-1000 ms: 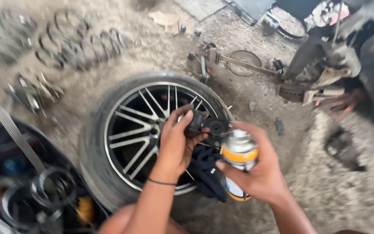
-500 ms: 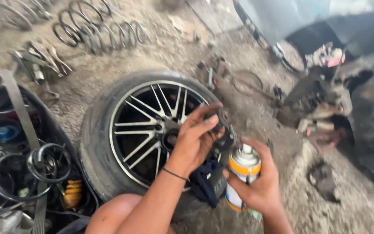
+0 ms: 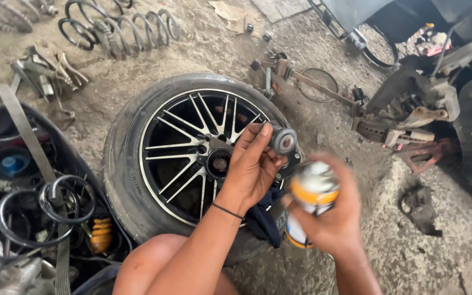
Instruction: The person sits on the ground and cleans a black car part with a dark cloth. They then spray the part with a yellow aerosol can, rotating it to cover different surfaces.
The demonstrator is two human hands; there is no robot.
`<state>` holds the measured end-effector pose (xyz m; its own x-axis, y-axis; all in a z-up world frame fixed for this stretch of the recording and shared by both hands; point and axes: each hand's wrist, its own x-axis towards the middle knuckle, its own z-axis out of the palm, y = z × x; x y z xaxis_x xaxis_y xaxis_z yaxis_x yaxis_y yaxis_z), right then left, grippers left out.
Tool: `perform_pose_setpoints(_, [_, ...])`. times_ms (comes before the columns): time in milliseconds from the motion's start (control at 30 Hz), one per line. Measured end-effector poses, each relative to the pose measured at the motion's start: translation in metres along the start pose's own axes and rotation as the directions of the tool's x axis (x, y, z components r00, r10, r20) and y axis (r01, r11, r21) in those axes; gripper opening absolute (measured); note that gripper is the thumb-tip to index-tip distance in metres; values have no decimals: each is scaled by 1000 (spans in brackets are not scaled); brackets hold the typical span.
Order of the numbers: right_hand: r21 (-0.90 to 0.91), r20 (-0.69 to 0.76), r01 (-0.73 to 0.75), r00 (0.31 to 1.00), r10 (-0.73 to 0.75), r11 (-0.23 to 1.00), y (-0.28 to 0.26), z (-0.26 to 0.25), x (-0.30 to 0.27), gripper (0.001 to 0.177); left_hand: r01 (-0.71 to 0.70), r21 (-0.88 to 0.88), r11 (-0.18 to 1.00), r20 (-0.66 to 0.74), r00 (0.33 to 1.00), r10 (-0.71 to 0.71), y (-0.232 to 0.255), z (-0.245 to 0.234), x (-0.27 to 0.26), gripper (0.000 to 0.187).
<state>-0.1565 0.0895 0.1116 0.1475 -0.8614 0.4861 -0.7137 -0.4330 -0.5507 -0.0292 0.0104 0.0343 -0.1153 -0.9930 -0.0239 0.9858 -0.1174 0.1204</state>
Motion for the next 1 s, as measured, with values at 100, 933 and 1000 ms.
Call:
perform_pose_setpoints(100, [55,57,20,998,-23,998,4,1,1,76,-1,56,998,11,1000,0,-2,0,1,11])
perform_pose_setpoints(933, [68,63,-114,992,110,991,-2,6,2,73,-2,196,981,-35,999,9,0,5,-7,26])
perform_pose_setpoints(1000, [62,65,-77,995,73,995,2,4,2,73,-8,228,974,-15,1000,12,0,5,-8,26])
